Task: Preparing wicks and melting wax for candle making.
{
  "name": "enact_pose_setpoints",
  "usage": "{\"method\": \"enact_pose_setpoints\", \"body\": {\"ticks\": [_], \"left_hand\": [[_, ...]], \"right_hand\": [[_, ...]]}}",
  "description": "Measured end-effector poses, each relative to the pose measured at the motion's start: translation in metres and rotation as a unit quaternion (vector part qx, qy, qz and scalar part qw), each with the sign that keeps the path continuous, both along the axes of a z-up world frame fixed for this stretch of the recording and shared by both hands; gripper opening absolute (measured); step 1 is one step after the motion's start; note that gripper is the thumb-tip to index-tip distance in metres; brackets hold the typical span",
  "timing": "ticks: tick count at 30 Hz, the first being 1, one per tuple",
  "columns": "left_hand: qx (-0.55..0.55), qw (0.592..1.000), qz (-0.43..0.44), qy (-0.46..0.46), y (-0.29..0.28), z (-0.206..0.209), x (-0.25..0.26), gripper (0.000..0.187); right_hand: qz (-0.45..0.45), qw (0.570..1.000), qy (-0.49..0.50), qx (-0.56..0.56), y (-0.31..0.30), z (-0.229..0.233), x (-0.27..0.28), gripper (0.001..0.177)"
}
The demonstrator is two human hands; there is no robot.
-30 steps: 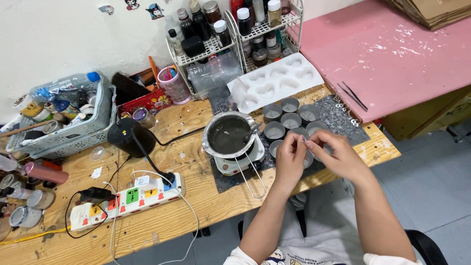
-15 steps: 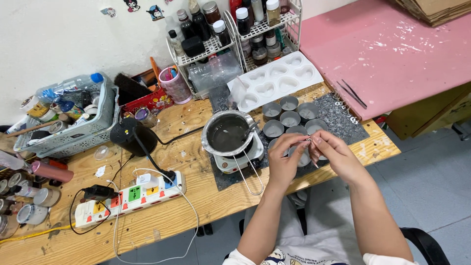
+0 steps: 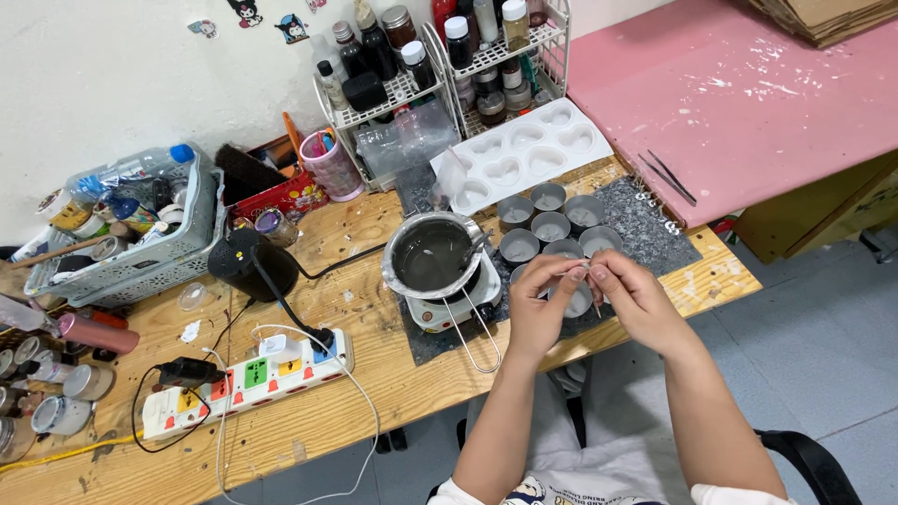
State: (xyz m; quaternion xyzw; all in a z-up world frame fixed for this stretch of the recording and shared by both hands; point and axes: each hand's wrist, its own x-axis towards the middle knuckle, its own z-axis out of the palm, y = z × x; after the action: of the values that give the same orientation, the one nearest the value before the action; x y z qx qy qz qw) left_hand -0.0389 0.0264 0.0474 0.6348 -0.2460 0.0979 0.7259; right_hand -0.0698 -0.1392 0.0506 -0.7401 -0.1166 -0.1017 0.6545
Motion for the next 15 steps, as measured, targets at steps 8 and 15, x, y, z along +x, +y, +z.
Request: {"method": "enact_pose_setpoints", "body": {"ticks": [8,15], "left_hand": [[-0.090,0.988,-0.099,0.073,0.002,-0.008,0.005,0.020],[-0.117,0.986,-0.108,0.057,0.002,-0.025,0.009,0.017]], "right_hand": [[0.038,0.999,-0.019,0.025,-0.001,-0.012,0.005,0.024],[-0.004,0.998,-0.031,-0.047,0.015,0.013,-0.003,0.021]]}}
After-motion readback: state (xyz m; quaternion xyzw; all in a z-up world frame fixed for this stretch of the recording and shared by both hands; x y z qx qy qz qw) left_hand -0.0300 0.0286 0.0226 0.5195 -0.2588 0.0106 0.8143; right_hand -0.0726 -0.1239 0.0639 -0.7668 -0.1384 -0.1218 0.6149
